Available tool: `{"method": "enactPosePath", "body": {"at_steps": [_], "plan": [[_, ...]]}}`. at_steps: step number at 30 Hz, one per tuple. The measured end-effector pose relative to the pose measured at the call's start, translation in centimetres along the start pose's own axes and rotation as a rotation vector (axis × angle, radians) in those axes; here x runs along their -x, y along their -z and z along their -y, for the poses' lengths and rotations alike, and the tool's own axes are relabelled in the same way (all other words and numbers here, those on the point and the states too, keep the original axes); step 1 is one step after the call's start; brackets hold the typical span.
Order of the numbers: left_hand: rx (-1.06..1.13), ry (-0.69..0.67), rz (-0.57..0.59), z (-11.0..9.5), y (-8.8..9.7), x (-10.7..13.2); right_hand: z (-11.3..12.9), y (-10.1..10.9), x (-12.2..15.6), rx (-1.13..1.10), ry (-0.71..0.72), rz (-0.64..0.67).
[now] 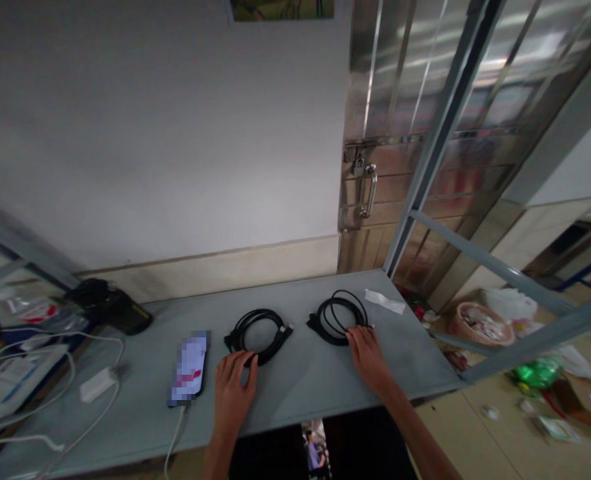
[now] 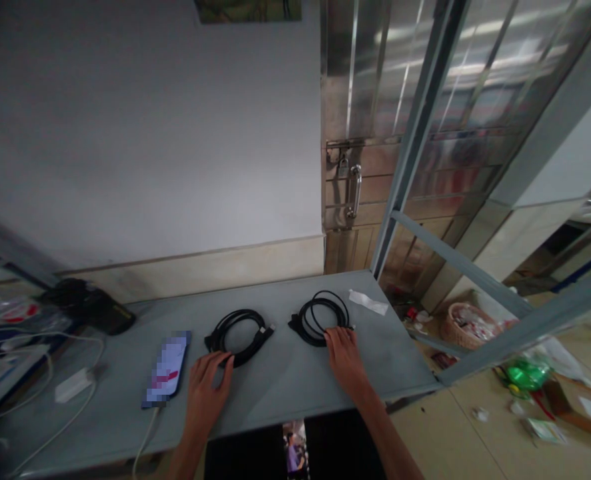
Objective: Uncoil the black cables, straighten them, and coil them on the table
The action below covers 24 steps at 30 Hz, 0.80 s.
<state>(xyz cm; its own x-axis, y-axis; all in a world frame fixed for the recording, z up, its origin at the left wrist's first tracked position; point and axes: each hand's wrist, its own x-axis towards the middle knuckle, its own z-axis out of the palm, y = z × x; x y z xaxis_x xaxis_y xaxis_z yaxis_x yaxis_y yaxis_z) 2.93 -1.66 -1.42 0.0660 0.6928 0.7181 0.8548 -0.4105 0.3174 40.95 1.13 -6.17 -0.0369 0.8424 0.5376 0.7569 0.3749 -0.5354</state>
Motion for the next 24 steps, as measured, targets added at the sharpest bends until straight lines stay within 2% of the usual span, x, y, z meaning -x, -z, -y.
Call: {"method": "enactPosePath", "body": {"at_steps": [5,9,12,16,19,22,24], "plan": [[0.015,0.002,-0.012,0.2,0.0,0.1,1.5,0.3,-1.6,-0.111,-0.056,-0.016],[0.032,0.018,-0.017,0.2,0.0,0.2,2.8,2.1,-4.4,-0.249,-0.181,-0.127],[0.056,0.039,-0.013,0.2,0.1,0.2,4.0,5.3,-6.8,-0.372,-0.29,-0.244],[0.096,0.071,-0.003,0.2,0.1,0.2,7.2,11.4,-9.9,-0.568,-0.334,-0.392],[0.137,0.101,0.012,0.1,0.2,0.2,10.7,15.9,-11.3,-0.978,-0.273,-0.573],[0.185,0.13,0.022,-1.3,0.3,0.5,14.2,19.2,-11.5,-1.119,-0.22,-0.638],[0.25,0.177,0.069,-3.5,0.3,1.0,16.1,20.5,-11.0,-1.144,-0.211,-0.656]]}}
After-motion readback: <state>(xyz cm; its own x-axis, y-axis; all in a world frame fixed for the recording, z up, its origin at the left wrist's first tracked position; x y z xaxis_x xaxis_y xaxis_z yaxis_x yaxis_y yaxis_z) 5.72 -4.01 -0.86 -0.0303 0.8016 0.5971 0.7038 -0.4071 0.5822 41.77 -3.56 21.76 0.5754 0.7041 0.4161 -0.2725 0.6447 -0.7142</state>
